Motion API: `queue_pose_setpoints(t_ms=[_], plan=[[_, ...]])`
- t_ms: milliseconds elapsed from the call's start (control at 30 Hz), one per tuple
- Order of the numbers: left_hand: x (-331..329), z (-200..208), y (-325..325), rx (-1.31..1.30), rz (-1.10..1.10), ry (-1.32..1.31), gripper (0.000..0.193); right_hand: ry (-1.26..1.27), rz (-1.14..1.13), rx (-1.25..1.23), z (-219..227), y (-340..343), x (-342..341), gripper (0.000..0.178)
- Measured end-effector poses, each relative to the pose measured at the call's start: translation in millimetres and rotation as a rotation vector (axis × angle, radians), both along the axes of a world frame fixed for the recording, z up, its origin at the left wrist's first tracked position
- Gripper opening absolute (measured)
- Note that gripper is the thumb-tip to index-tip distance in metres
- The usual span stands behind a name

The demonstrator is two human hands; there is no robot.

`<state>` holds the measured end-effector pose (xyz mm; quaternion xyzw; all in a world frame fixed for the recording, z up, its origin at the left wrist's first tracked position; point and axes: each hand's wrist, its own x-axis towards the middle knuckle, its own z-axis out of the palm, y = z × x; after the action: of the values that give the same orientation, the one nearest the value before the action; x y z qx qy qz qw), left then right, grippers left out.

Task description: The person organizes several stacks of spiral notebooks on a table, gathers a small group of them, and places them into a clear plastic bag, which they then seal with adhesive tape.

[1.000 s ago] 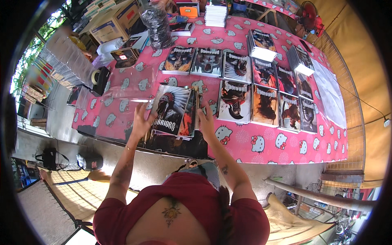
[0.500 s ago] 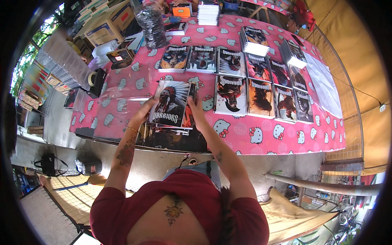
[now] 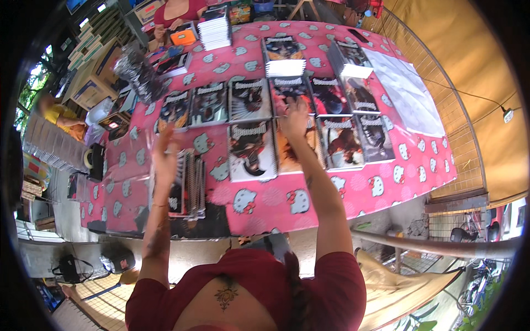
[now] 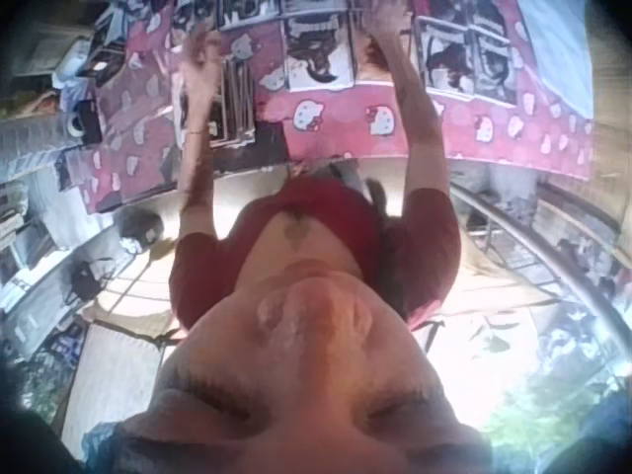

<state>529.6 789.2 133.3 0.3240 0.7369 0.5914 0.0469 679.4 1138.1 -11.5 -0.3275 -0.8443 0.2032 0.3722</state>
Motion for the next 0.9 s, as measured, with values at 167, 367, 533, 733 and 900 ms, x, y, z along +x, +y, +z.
queue_pose_setpoints(t_ms=[167, 367, 533, 733, 900], plan=[[67, -54, 208, -0.101, -0.364, 0.478, 0.047, -0.574, -0.114, 0.034, -10, 85, 34, 0.071], [32, -114, 364, -0.385, -0.554, 0.735, 0.063, -0.057, 0.352, -0.107, 0, 158, 72, 0.030], [7, -109, 400, -0.914, -0.526, 0.573, 0.078, -0.462, -0.678, -0.076, -3, 305, 154, 0.094], [13, -71, 369, -0.609, -0.220, 0.805, 0.042, -0.416, -0.602, -0.282, 28, 313, 175, 0.066], [25, 7, 216, -0.086, -0.094, 0.619, 0.025, 0.013, -0.098, 0.000, 102, 230, 167, 0.038]])
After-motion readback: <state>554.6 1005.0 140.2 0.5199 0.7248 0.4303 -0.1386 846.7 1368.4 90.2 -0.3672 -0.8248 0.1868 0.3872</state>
